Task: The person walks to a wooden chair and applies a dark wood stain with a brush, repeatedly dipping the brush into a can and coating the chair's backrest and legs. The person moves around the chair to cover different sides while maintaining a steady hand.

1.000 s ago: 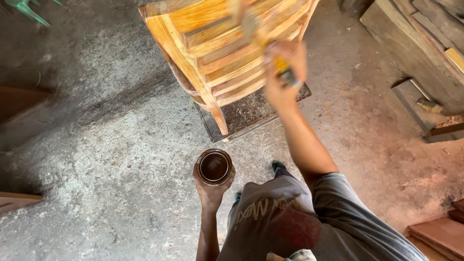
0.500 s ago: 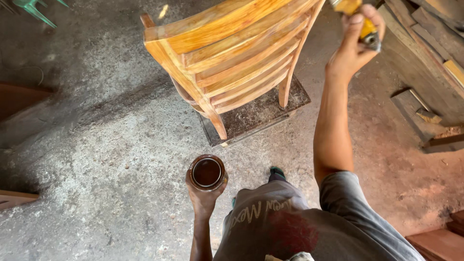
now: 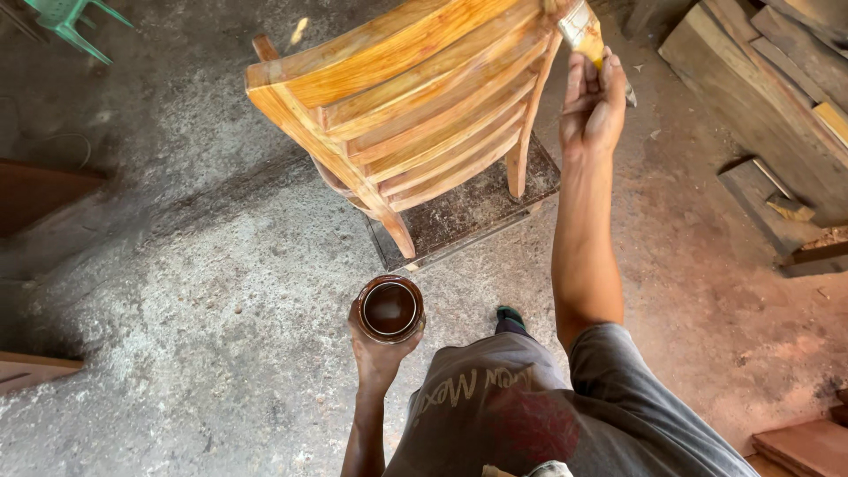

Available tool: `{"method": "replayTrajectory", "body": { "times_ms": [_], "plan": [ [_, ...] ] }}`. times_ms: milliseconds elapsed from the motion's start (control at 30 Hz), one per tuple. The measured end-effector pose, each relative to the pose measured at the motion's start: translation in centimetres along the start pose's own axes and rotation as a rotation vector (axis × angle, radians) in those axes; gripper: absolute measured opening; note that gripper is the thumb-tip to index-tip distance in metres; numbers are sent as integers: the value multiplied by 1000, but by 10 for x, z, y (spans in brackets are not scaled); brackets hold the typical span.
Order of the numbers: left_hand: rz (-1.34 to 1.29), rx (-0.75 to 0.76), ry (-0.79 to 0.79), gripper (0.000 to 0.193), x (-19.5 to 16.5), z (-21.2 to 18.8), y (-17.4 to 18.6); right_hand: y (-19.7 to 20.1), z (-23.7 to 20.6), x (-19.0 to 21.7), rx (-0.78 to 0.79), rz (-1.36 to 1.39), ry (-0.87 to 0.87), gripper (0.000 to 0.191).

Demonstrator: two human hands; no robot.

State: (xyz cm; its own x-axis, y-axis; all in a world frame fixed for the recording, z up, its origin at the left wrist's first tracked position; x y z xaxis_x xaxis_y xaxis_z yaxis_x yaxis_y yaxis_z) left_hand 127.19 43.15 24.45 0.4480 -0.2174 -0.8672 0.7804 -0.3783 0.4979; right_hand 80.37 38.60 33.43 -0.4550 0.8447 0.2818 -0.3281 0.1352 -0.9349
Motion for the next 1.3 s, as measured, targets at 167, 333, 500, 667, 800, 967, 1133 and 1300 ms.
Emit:
{"method": "replayTrajectory", "body": {
  "times_ms": [167,333,500,667,800,967,1133,1300],
  "plan": [
    [-3,-24,15,118,0,-8,1,-11,20,-20,167,181,26,25],
    [17,-63,57,121,8,-16,6,-10,13,-41,249,145,40,22],
    [8,-141,52,120,14,-25,9,-11,-14,-83,246,177,-63,21],
    [-66,-139,54,120,25,-31,14,-17,-65,-138,227,237,-263,24],
    [-42,-196,4,119,33,-37,17,-36,-97,-166,302,102,-332,30],
    [4,-203,33,121,43,-40,16,-52,-122,-182,294,59,-466,33],
    [-23,-189,43,123,52,-44,23,-42,-99,-155,215,182,-257,29],
    [-92,-145,136,117,52,-38,24,-24,-72,-138,175,244,-189,27]
  ]
}}
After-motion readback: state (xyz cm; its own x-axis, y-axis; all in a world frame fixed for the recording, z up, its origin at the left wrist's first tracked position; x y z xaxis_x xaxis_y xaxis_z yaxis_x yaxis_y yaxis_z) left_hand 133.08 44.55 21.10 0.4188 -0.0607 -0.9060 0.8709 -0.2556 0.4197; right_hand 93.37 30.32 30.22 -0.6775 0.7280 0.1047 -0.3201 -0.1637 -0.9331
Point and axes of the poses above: each hand's wrist, its own z-axis towards the middle knuckle, its own y-axis out of the back of the hand, x = y × z, the point moved 2 cm from there along z, towards the middle knuckle, and after that the axes turned 10 degrees about x, right-handed, at the moved point
